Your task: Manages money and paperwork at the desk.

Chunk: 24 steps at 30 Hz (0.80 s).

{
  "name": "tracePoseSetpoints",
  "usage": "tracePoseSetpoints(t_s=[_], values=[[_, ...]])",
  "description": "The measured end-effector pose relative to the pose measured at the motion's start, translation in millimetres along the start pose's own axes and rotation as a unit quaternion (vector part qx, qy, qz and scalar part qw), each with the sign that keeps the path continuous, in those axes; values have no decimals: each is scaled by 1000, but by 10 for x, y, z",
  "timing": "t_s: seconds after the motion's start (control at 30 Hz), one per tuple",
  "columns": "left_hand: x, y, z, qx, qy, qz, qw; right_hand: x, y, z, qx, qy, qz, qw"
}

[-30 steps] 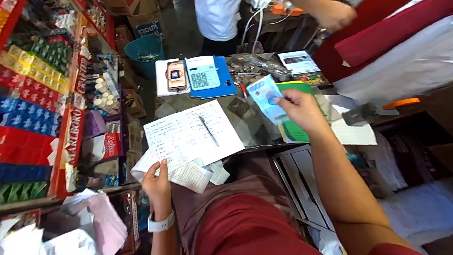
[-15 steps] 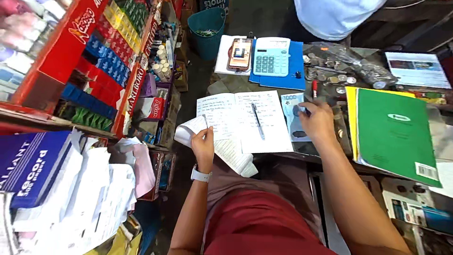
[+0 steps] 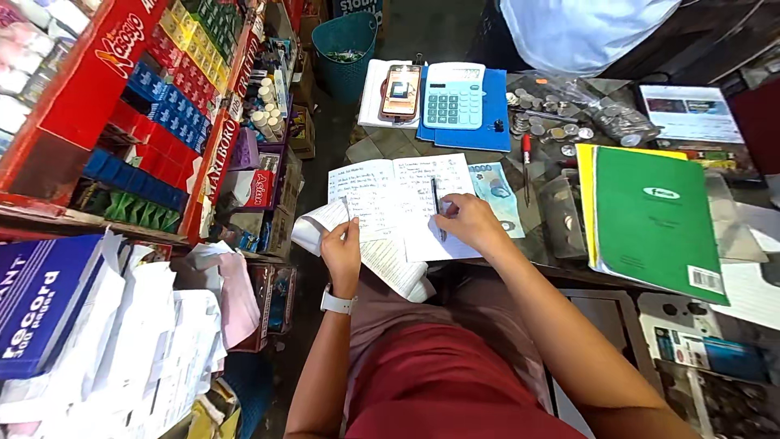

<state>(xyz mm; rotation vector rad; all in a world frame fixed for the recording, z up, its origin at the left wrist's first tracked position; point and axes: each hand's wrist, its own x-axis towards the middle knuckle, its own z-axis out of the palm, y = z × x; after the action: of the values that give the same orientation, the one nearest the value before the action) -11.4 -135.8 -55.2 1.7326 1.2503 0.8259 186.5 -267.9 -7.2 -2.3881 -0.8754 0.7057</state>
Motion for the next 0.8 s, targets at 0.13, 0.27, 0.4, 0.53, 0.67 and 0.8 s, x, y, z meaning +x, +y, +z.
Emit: tracePoseSetpoints(t_s=[0.13, 0.27, 0.4, 0.53, 0.67, 0.8], values=[[5, -18, -3, -8, 3, 16, 1000, -20, -55, 74, 2, -15, 12, 1000], [21, 14, -13, -16, 7, 27, 999, 38, 10, 37, 26, -3, -8, 1000], [60, 16, -14, -20, 2, 41, 999, 276, 299, -395, -56, 152, 56, 985], [105, 30, 5, -10, -9, 32, 999, 404, 264, -558, -134, 134, 223, 956], [93, 78, 26, 0, -19, 21, 1000, 418, 362, -598, -113, 154, 199, 961], [84, 106, 46, -10, -22, 4, 1000, 135, 334, -521, 4, 309, -81, 948]])
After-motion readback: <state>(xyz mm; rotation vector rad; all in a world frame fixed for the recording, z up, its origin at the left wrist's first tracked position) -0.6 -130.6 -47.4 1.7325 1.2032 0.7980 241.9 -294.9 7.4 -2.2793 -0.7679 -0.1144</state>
